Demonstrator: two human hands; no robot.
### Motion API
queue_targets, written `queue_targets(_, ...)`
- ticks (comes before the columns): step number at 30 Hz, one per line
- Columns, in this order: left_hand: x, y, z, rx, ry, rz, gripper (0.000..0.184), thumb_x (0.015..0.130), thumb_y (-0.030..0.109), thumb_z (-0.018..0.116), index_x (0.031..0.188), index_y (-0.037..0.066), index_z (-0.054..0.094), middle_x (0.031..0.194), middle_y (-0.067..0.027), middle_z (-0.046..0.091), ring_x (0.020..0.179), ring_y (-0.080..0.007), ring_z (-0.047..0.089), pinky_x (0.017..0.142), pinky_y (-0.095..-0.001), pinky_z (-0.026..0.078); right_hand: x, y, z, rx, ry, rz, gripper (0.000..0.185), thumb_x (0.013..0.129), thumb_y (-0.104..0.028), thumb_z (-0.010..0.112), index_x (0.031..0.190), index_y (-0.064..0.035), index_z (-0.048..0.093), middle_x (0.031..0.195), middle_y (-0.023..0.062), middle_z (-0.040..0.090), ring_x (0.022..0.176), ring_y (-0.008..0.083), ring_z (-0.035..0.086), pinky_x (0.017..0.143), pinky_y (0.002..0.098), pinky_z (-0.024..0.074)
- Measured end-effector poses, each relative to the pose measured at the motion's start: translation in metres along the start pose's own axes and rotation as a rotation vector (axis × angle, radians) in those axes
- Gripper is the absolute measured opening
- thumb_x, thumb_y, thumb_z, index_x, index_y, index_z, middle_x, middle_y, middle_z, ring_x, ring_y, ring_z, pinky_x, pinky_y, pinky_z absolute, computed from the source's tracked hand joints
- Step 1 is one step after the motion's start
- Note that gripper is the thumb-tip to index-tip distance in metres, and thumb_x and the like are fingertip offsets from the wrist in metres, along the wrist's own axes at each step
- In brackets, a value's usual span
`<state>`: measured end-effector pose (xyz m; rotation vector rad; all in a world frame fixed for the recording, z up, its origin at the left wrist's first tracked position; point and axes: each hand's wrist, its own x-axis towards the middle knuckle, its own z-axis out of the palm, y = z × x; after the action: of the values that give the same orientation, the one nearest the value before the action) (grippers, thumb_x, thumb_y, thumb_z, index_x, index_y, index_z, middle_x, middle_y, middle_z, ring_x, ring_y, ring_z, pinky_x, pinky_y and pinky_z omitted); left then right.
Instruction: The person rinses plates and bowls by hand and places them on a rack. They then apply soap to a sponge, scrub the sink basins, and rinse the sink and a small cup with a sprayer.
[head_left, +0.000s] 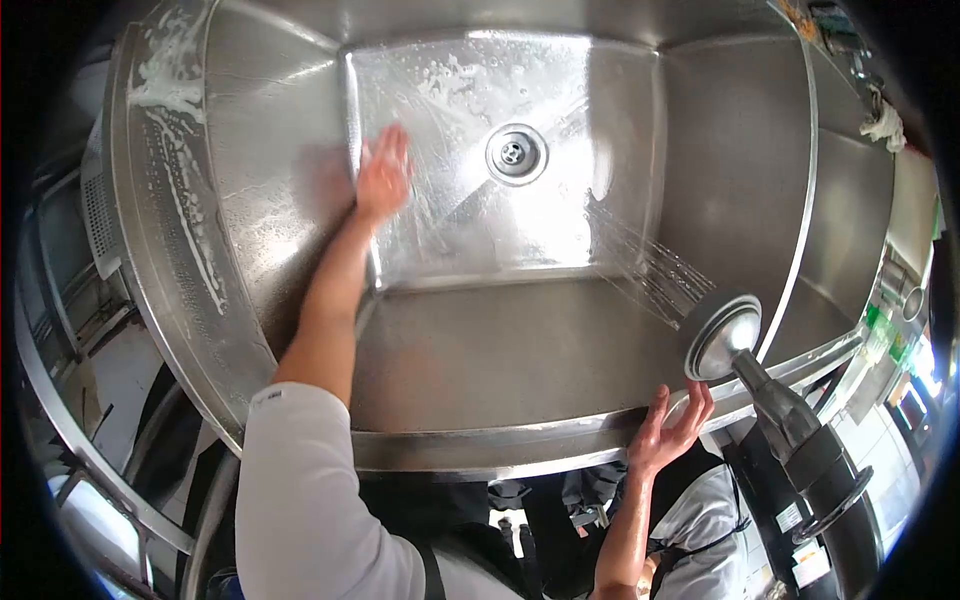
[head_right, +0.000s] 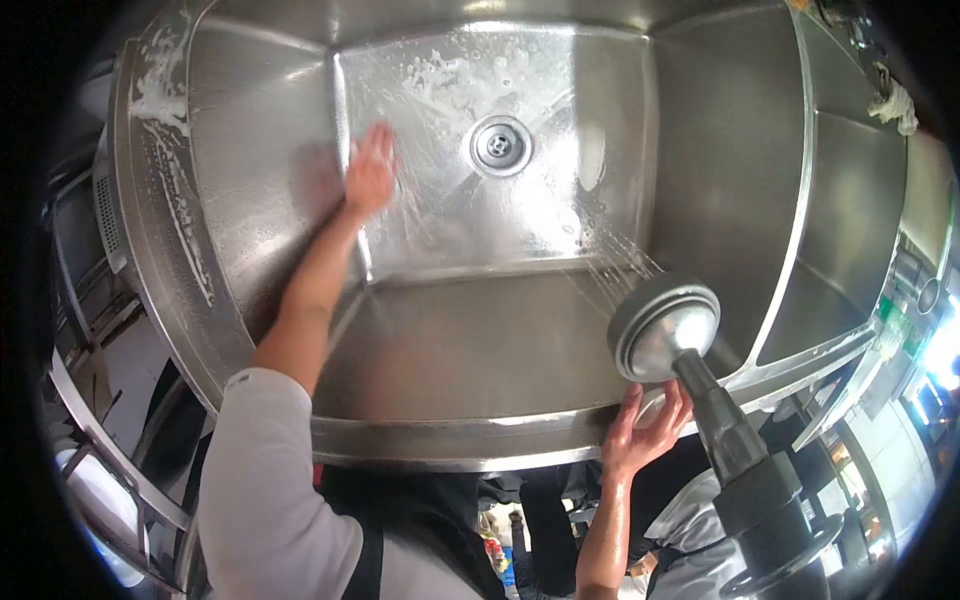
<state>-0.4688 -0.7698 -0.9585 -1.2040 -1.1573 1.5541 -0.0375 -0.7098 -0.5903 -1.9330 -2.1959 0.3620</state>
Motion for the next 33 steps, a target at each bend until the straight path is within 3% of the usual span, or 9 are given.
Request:
queue_targets(2,0.065,-0.020,0.045,-1.464,-0.221,-0.120,0.058,0.099,0.035,0.031,0.148,0.005,0.025,0.156,-0.0069,0.022,0.144,-0.0233,0.018,0.116,-0.0456,0.012,0.006,-0.003,0.002,-0.005,0.002,-0.015,0.036,0.088,-0.020,0.065,0.116,-0.0001,0.056,0.117,0.0179,0.053,0.113,0.0326,0.052,0.099,0.0415,0.0368)
queue_targets(10,-0.043,-0.040,-0.012,-1.240,-0.500,0.014,0.061,0.097,0.034,0.035,0.147,0.001,0.023,0.153,-0.0203,0.023,0.143,-0.0334,0.018,0.117,-0.0460,0.009,0.012,-0.009,-0.006,-0.019,-0.004,-0.038,0.035,0.084,-0.019,0.069,0.114,-0.0047,0.060,0.111,0.0167,0.056,0.109,0.0346,0.053,0.093,0.0437,0.0418)
queue_targets(16,-0.131,-0.064,-0.101,-1.759,-0.699,-0.138,0.069,0.095,0.037,0.039,0.149,0.001,0.016,0.157,-0.0210,0.002,0.146,-0.0342,-0.001,0.117,-0.0495,0.006,0.011,-0.012,-0.008,0.024,0.055,-0.033,0.034,0.084,-0.021,0.069,0.113,-0.0067,0.061,0.110,0.0166,0.056,0.102,0.0349,0.055,0.088,0.0428,0.0444)
queue_targets(20,-0.130,-0.067,-0.135,-1.747,-1.446,0.328,0.080,0.084,0.038,0.057,0.149,0.007,0.023,0.157,-0.0198,0.005,0.145,-0.0352,0.002,0.105,-0.0666,0.024,0.012,-0.009,-0.011,-0.020,0.040,-0.007,0.037,0.085,-0.026,0.068,0.116,-0.0084,0.060,0.111,0.0172,0.056,0.103,0.0355,0.054,0.087,0.0447,0.0451)
queue_targets(26,-0.156,0.034,-0.060,-1.579,-0.646,1.272,0.043,0.084,0.031,0.056,0.119,0.007,0.063,0.133,-0.0111,0.055,0.121,-0.0375,0.052,0.091,-0.0578,0.046,0.010,-0.013,-0.019,-0.044,0.056,-0.102,0.033,0.084,-0.025,0.067,0.112,-0.0081,0.061,0.110,0.0174,0.055,0.106,0.0360,0.053,0.087,0.0452,0.0459)
queue_targets(28,-0.157,-0.065,-0.052,-1.612,-0.532,0.612,0.026,0.086,0.020,0.054,0.101,0.008,0.072,0.105,-0.0097,0.070,0.094,-0.0254,0.068,0.079,-0.0440,0.054,0.009,-0.009,-0.017,-0.029,0.094,-0.112,0.033,0.083,-0.025,0.067,0.111,-0.0081,0.061,0.110,0.0168,0.056,0.105,0.0358,0.053,0.085,0.0450,0.0473)
queue_targets(30,-0.090,0.007,-0.025,-1.504,-0.641,0.529,0.023,0.087,0.015,0.053,0.099,0.011,0.073,0.106,-0.0087,0.070,0.096,-0.0246,0.067,0.072,-0.0409,0.055,0.009,-0.012,-0.023,-0.028,0.072,-0.107,0.033,0.083,-0.025,0.067,0.111,-0.0077,0.061,0.110,0.0170,0.056,0.105,0.0360,0.054,0.084,0.0451,0.0477)
queue_targets(31,-0.058,-0.033,0.008,-1.310,-0.274,0.610,0.021,0.086,0.017,0.054,0.091,0.013,0.073,0.095,-0.0063,0.071,0.088,-0.0272,0.068,0.064,-0.0417,0.055,0.009,-0.012,-0.024,-0.021,0.068,-0.102,0.033,0.083,-0.025,0.067,0.111,-0.0077,0.061,0.110,0.0170,0.056,0.105,0.0360,0.054,0.084,0.0451,0.0477)
queue_targets(33,0.007,-0.053,0.092,-1.285,-0.113,0.042,0.027,0.082,0.021,0.055,0.103,0.007,0.067,0.098,-0.0099,0.065,0.090,-0.0260,0.064,0.067,-0.0398,0.051,0.007,-0.013,-0.025,-0.018,0.073,-0.113,0.034,0.082,-0.025,0.068,0.110,-0.0074,0.061,0.110,0.0173,0.056,0.104,0.0361,0.054,0.084,0.0451,0.0477)
